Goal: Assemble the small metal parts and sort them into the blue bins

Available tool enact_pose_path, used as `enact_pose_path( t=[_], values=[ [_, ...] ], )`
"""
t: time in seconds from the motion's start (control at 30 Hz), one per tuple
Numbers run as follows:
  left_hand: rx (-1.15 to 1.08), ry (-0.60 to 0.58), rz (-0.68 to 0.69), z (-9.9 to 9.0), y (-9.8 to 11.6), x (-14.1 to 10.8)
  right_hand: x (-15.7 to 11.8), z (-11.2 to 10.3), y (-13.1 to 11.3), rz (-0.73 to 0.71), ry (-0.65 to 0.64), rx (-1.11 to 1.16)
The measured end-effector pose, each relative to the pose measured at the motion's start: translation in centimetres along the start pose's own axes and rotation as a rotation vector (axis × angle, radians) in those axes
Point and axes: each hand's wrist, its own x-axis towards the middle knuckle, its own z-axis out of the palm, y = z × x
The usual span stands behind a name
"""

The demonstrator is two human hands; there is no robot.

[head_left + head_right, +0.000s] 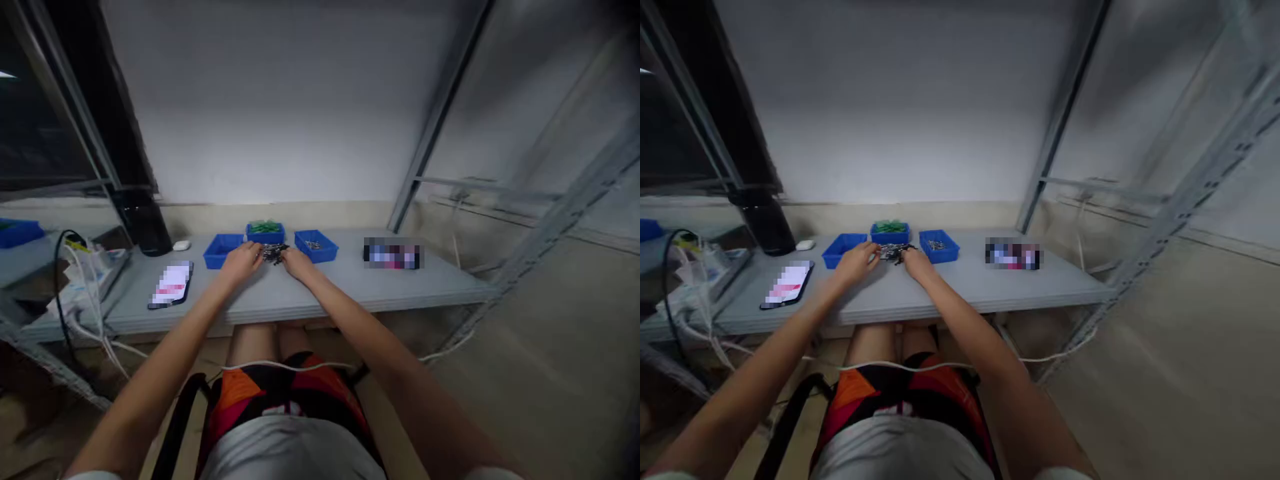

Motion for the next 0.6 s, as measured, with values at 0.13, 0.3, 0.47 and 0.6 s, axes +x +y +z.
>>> enact_pose_path(
  t=[0.13, 0.3, 0.47, 0.6],
  values=[
    [-0.111, -0.12, -0.002, 2.5, 0.3, -0.4, -0.2, 0.0, -0.1, -0.013, 0.008, 0.004],
    [-0.178, -0.15, -0.04, 4.1, -0.3, -0.3, -0.1, 0.2, -0.1, 0.017, 0.023, 0.053],
    [-0.166, -0.109, -0.059, 4.6, -0.6, 0.2, 0.2, 0.7, 0.3, 0.043, 0.044, 0.115],
    [-0.058, -0.138, 0.094, 5.1, -0.9, 1.2, 0.3, 1.2, 0.6, 0.054, 0.077, 0.135]
  ],
)
